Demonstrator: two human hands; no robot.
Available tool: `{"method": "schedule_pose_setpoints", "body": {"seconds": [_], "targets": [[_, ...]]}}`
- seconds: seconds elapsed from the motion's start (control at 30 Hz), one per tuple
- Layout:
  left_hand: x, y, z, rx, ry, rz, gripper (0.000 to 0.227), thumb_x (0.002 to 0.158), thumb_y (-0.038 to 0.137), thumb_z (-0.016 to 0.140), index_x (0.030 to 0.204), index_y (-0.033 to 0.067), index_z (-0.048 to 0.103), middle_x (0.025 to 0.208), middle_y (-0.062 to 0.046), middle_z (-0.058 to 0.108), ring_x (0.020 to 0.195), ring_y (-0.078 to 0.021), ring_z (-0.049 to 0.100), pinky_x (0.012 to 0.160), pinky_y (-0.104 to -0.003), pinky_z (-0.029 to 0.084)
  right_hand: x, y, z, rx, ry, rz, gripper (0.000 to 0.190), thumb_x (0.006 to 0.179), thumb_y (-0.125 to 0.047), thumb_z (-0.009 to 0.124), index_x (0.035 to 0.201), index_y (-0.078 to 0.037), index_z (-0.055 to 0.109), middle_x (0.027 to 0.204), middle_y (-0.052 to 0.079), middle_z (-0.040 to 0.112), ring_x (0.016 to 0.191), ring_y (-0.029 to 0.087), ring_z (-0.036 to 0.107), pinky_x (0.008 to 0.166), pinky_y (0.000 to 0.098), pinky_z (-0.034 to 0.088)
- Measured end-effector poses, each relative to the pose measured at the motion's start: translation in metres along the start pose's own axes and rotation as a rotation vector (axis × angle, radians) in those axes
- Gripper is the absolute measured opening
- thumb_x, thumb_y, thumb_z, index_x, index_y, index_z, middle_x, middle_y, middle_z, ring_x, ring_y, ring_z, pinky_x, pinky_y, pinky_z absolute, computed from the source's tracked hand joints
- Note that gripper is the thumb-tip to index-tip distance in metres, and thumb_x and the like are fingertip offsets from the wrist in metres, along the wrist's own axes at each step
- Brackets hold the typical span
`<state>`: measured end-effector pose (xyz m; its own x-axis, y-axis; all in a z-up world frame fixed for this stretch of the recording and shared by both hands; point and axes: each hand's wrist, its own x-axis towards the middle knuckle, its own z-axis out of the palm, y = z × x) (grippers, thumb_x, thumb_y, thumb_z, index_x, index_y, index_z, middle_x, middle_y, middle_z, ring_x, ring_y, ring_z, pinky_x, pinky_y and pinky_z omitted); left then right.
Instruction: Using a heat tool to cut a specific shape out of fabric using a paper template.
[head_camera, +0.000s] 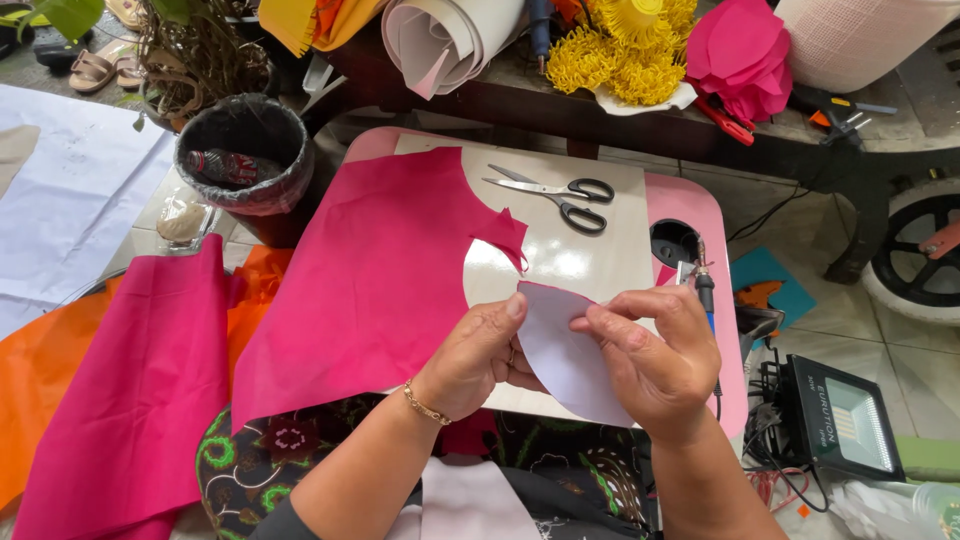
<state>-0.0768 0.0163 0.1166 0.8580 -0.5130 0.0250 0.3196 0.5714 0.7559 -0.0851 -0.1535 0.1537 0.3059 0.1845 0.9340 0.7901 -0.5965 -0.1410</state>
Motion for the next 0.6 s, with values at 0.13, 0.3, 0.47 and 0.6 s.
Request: {"method": "schedule_pose_setpoints", "body": {"seconds": [0.13,0.3,0.47,0.6], "targets": [[-0.005,-0.01,-0.003,0.004,0.059,-0.047,0.046,0.098,0.038,0.045,0.092,-0.004,0.063,0.073,-0.019,0.068,0.068,-0.0306,0.07,0.063,-0.047,0.057,0.003,-0.012,-0.004,0.103,-0.052,0.035,0.009,0.074,-0.001,0.077,0.08,0.0,0.071,0.067,0.012,0.06,0.055,0.025,0.054,0.057,0.0343,0.05],[-0.024,0.005,0.023,-0.074,-0.002,-0.014,0.05,0.099,0.043,0.039,0.099,-0.0003,0.064,0.08,-0.016,0.068,0.077,-0.0272,0.07,0.069,-0.046,0.057,-0.002,-0.014,-0.007,0.073,-0.085,0.011,0.009,0.076,0.004,0.073,0.084,0.003,0.07,0.067,0.013,0.058,0.053,0.027,0.052,0.058,0.0367,0.051],[-0.038,0.004,0.021,-0.156,-0.116,0.012,0.053,0.101,0.044,0.033,0.119,-0.001,0.056,0.099,-0.015,0.067,0.094,-0.0248,0.067,0.083,-0.045,0.053,-0.006,-0.019,-0.01,0.031,-0.091,-0.018,0.005,0.08,0.004,0.07,0.084,0.002,0.071,0.067,0.012,0.056,0.054,0.025,0.051,0.058,0.0356,0.05],[-0.045,-0.021,-0.015,-0.218,-0.117,-0.136,0.051,0.098,0.034,0.043,0.133,-0.0026,0.047,0.111,-0.014,0.063,0.1,-0.0241,0.063,0.089,-0.041,0.053,-0.013,-0.026,-0.018,0.04,-0.275,0.039,0.017,0.092,0.002,0.05,0.104,0.003,0.062,0.083,0.014,0.057,0.075,0.025,0.054,0.067,0.0331,0.047]]}}
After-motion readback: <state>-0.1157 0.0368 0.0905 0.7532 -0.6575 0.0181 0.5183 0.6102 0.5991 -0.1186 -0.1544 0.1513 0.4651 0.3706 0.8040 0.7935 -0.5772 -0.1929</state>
